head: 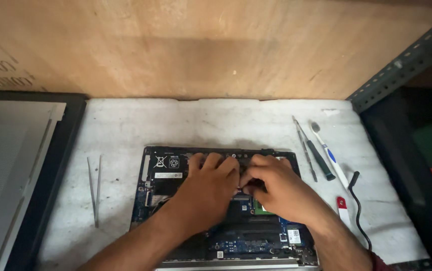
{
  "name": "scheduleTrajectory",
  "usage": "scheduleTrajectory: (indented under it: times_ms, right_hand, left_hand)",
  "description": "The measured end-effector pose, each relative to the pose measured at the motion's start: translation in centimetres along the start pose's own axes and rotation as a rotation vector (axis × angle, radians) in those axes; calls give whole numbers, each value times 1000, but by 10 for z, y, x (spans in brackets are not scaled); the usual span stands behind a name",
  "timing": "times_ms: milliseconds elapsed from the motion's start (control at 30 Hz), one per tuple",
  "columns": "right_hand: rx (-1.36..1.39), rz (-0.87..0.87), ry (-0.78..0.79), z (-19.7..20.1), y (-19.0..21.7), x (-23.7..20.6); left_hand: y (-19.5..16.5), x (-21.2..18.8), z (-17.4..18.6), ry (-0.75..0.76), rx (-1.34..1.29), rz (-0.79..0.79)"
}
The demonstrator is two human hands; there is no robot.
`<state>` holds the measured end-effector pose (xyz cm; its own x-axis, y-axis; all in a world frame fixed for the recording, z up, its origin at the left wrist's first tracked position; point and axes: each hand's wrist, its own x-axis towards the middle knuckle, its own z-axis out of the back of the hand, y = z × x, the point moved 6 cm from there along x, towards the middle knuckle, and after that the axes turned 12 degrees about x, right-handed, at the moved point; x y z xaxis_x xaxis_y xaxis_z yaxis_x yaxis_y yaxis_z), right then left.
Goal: The person works on a disassembled laptop on a foam-padded bench. They manipulate the battery and board area, lift and reposition the laptop chassis, remove the green RAM module, clean its contacts with a toothbrush, and reinstall the module into the slot on the motherboard.
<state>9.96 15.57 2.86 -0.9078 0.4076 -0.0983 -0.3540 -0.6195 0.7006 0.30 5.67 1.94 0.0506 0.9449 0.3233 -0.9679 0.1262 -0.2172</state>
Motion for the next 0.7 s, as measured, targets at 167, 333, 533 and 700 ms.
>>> scheduleTrajectory:
  times_ms: [167,333,533,700]
  right_hand:
    - [9,-27,5,-2,0,-7]
    - [-30,16,-38,-7,2,-13]
    - [-50,-20,-37,-12,0,-11]
    - [8,-13,-27,-13,-5,-7]
  left_hand:
    - [-5,-2,4,13,-57,34]
    - [-13,-6,3,11,-60,67]
    - [-8,-5,-2,65,-118,78]
    - [-1,-4,-3,11,-136,56]
